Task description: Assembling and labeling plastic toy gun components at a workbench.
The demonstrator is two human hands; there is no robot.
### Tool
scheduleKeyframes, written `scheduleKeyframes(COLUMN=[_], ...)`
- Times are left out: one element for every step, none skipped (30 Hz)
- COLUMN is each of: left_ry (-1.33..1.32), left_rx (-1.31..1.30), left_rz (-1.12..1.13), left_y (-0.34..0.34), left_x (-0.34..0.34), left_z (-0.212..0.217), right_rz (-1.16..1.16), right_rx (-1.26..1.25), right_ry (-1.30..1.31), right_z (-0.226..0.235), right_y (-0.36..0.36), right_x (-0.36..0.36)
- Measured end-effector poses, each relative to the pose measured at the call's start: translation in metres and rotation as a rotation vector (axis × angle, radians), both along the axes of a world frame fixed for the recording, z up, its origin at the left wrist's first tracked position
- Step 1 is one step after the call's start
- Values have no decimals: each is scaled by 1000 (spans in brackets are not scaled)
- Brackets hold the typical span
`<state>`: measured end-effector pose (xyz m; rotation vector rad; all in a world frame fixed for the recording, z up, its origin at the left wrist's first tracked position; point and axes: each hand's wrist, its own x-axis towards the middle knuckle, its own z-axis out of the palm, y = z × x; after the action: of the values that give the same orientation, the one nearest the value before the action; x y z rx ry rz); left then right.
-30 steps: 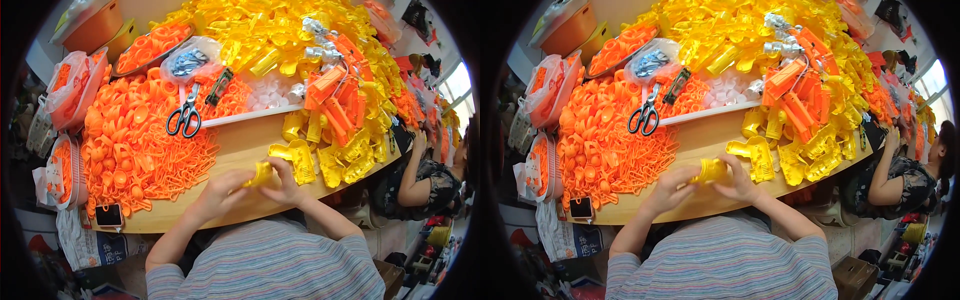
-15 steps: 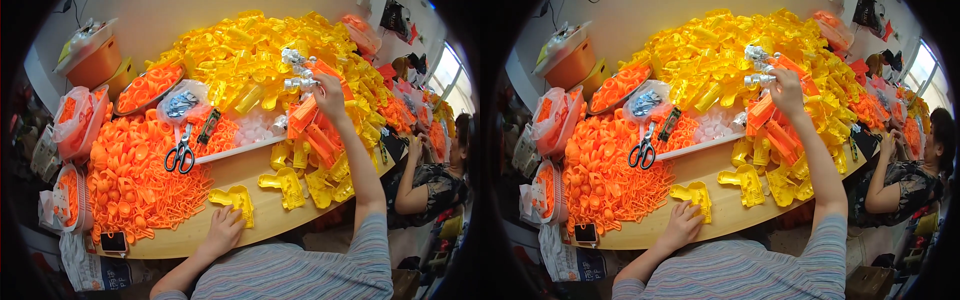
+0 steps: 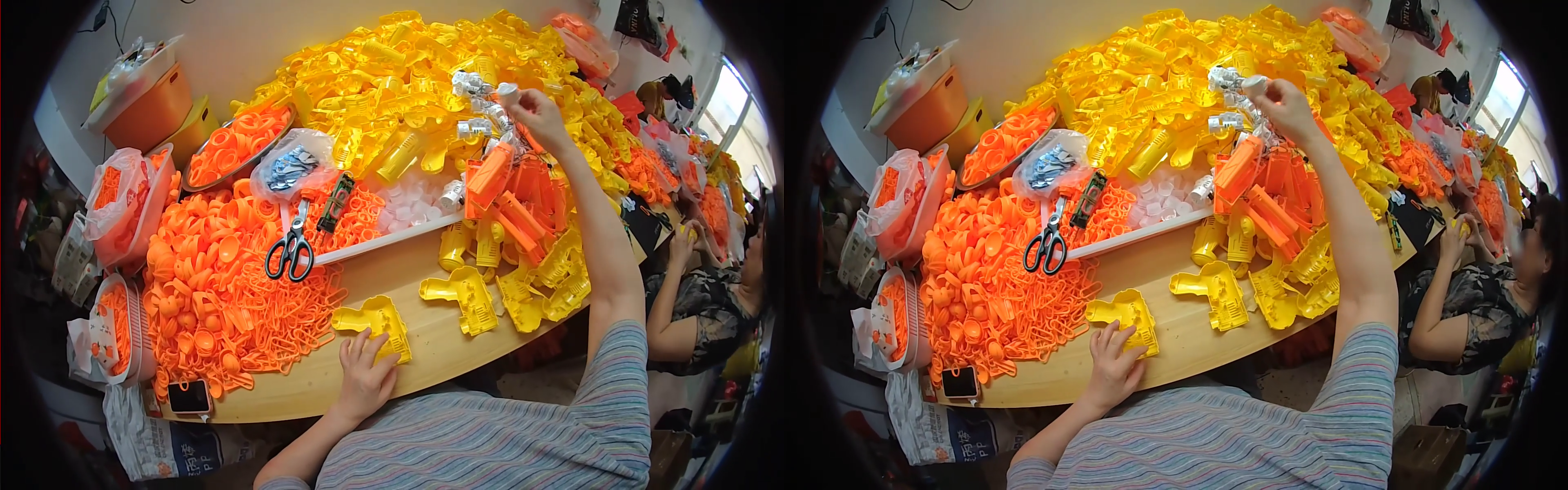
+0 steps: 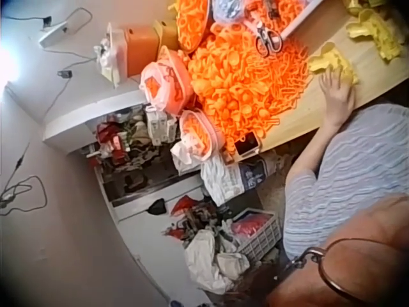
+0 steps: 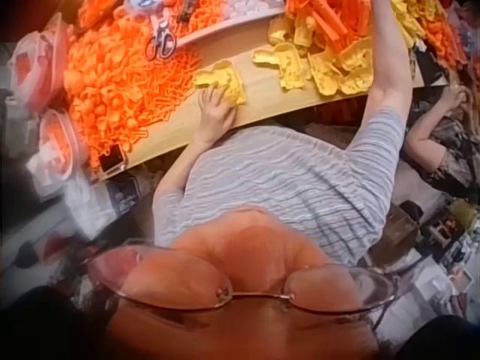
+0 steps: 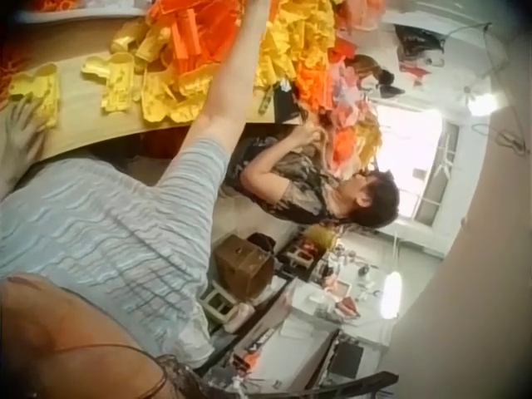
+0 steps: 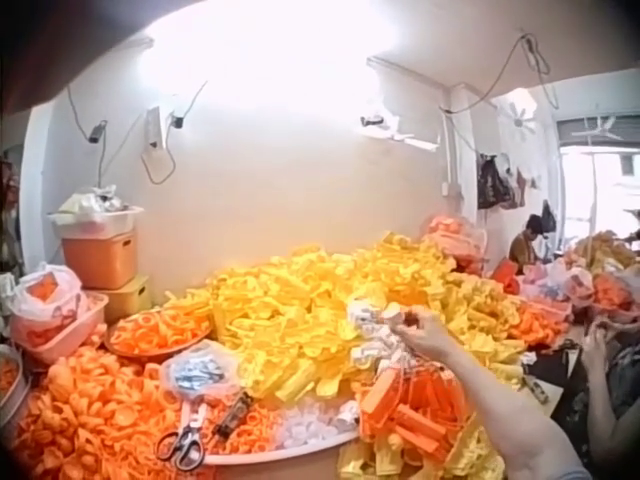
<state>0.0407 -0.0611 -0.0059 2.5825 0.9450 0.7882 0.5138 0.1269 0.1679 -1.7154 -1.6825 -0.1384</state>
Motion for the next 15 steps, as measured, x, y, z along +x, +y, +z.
scheduleKeyframes(left_ry=[-23, -25, -65, -105, -125, -127, -165, -204, -252, -250, -288, -327, -350, -346, -371], left_rx=[-5, -7, -8, -9, 4, 2, 13, 24, 34, 29, 34, 38, 50, 45, 44], left_rz=[-6, -8, -3, 1, 3, 7, 6, 4, 25, 40, 34, 34, 33, 61, 39], left_y=[1, 3, 6, 8, 12, 15, 18, 22, 25, 30, 35, 38, 40, 40, 39], left_x=[-1, -1, -2, -2, -1, 1, 3, 5, 6, 10, 14, 15, 17, 18, 16], left_z=[1, 1, 0, 1, 3, 6, 11, 16, 20, 23, 26, 28, 32, 33, 35], right_rz=[160, 320, 339, 341, 397, 454, 531, 534, 622, 704, 755, 765, 818, 871, 880], right_rx=[100, 202, 338, 335, 381, 426, 452, 448, 469, 489, 475, 456, 425, 393, 338], right_ry=[297, 594, 730, 730, 848, 967, 1004, 1004, 1090, 1179, 1194, 1203, 1203, 1204, 1239], right_z=[2, 5, 9, 15, 21, 26, 30, 32, 38, 41, 39, 36, 34, 30, 27], right_y=[-3, -6, -7, -10, -12, -13, -16, -19, -23, -27, -29, -32, -34, -36, -37], right_x=[3, 7, -4, -7, -10, -13, -15, -19, -40, -55, -65, -77, -92, -106, -124])
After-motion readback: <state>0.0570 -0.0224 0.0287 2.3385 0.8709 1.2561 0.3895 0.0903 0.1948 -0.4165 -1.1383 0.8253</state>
